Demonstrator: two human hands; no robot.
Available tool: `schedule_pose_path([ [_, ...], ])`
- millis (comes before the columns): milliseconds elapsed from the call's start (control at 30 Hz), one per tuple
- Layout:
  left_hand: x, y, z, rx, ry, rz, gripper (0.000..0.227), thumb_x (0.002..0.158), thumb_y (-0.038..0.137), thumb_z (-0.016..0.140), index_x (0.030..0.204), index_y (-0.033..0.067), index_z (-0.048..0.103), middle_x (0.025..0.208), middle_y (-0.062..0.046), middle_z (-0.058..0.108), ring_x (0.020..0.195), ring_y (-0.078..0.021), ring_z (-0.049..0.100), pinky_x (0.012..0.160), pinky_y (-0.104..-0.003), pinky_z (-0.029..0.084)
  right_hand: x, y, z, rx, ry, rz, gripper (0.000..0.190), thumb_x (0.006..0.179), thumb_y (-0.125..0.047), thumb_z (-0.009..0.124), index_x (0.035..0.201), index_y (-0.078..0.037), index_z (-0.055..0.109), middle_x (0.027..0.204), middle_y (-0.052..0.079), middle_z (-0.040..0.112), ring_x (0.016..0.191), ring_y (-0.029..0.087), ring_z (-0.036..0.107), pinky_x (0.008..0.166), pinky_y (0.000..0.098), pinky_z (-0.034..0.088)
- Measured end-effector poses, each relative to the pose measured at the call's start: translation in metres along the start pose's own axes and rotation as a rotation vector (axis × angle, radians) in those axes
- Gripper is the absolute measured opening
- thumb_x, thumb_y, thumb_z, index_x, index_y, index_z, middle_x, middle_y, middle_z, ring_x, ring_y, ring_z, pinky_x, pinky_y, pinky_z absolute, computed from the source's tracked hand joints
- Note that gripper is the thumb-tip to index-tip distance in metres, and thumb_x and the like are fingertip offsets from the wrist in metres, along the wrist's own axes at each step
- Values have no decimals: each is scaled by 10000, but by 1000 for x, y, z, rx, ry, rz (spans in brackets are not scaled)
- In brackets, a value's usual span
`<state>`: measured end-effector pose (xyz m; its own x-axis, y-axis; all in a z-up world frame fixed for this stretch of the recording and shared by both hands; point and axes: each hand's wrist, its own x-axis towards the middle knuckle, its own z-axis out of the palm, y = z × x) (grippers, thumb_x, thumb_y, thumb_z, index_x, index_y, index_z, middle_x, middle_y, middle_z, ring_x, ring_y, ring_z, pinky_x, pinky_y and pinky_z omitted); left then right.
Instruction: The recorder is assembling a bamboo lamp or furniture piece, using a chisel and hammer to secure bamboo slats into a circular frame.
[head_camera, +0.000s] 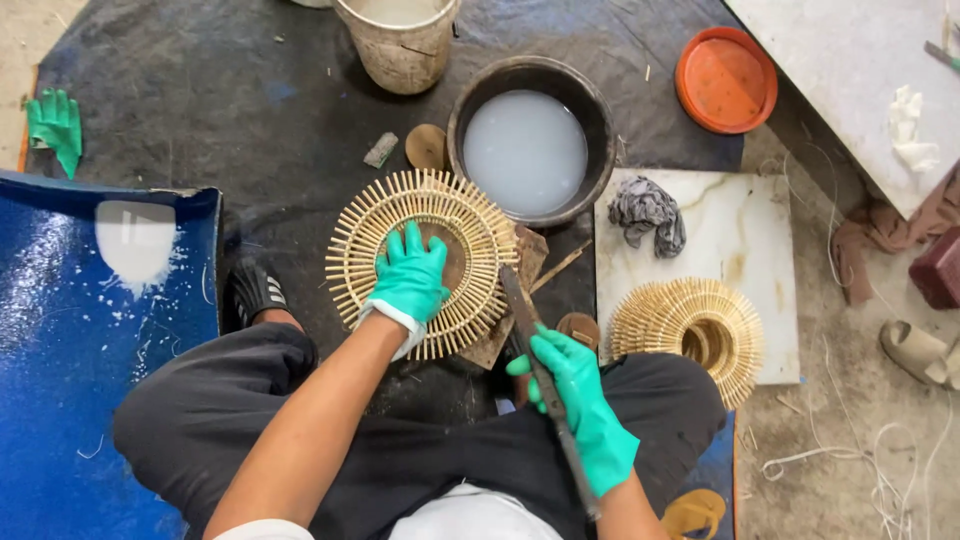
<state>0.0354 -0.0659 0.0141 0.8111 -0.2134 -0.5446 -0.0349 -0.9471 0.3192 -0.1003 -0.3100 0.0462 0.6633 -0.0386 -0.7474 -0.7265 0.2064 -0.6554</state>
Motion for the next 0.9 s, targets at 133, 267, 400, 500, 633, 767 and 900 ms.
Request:
schedule_pose_path([
  [133, 2, -5, 0, 10, 45, 19, 874, 829, 347, 787, 1530, 141, 307, 1655, -280, 94, 1488, -547, 124, 1158, -698, 198, -1, 14, -1, 187, 41, -126, 447, 968, -206, 571, 1392, -61, 578, 807, 142, 773, 395, 158, 554, 344, 291, 434],
  [267, 6, -3, -4, 40, 67, 51, 847, 824, 345, 779, 1517, 144, 335, 1655, -281, 115, 1495, -545, 131, 1155, -690, 218, -9, 8, 6, 88, 28, -102, 440, 984, -214, 587, 1376, -15, 590, 785, 149, 758, 411, 161, 564, 352, 295, 431],
  [400, -7, -3, 1, 86, 69, 76, 835, 816, 348, 779, 1506, 133, 359, 1657, -285, 134, 1503, -539, 144, 1168, -667, 230, -7, 12, 3, 8, -42, -5, 434, 1013, -223, 592, 1319, 84, 605, 789, 155, 750, 417, 168, 565, 357, 307, 442],
  [500, 7, -6, -4, 45, 38, 50, 837, 831, 357, 766, 1514, 145, 331, 1656, -278, 108, 1495, -534, 126, 1136, -688, 235, -2, 28, -1, 164, 99, -130, 452, 975, -204, 597, 1400, -53, 564, 770, 152, 754, 411, 162, 554, 358, 298, 430],
  [633, 7, -9, 5, 104, 42, 62, 819, 827, 343, 772, 1506, 147, 359, 1668, -268, 120, 1500, -537, 130, 1183, -661, 213, -2, 6, 6, 35, -60, -55, 460, 1013, -235, 581, 1382, 39, 594, 796, 139, 755, 436, 157, 576, 365, 297, 450],
  [767, 11, -16, 5, 105, 62, 123, 790, 833, 316, 756, 1502, 150, 368, 1658, -265, 135, 1501, -538, 145, 1175, -670, 216, 7, 3, 10, 69, 32, -67, 455, 975, -234, 581, 1396, -63, 576, 764, 131, 747, 405, 161, 554, 346, 302, 426],
  [900, 7, -10, -14, 96, -15, 148, 836, 791, 306, 772, 1500, 161, 353, 1651, -255, 107, 1499, -533, 112, 1181, -657, 191, 10, 19, 8, 153, 75, -165, 457, 983, -225, 586, 1397, -31, 581, 773, 135, 748, 413, 165, 566, 363, 299, 447],
])
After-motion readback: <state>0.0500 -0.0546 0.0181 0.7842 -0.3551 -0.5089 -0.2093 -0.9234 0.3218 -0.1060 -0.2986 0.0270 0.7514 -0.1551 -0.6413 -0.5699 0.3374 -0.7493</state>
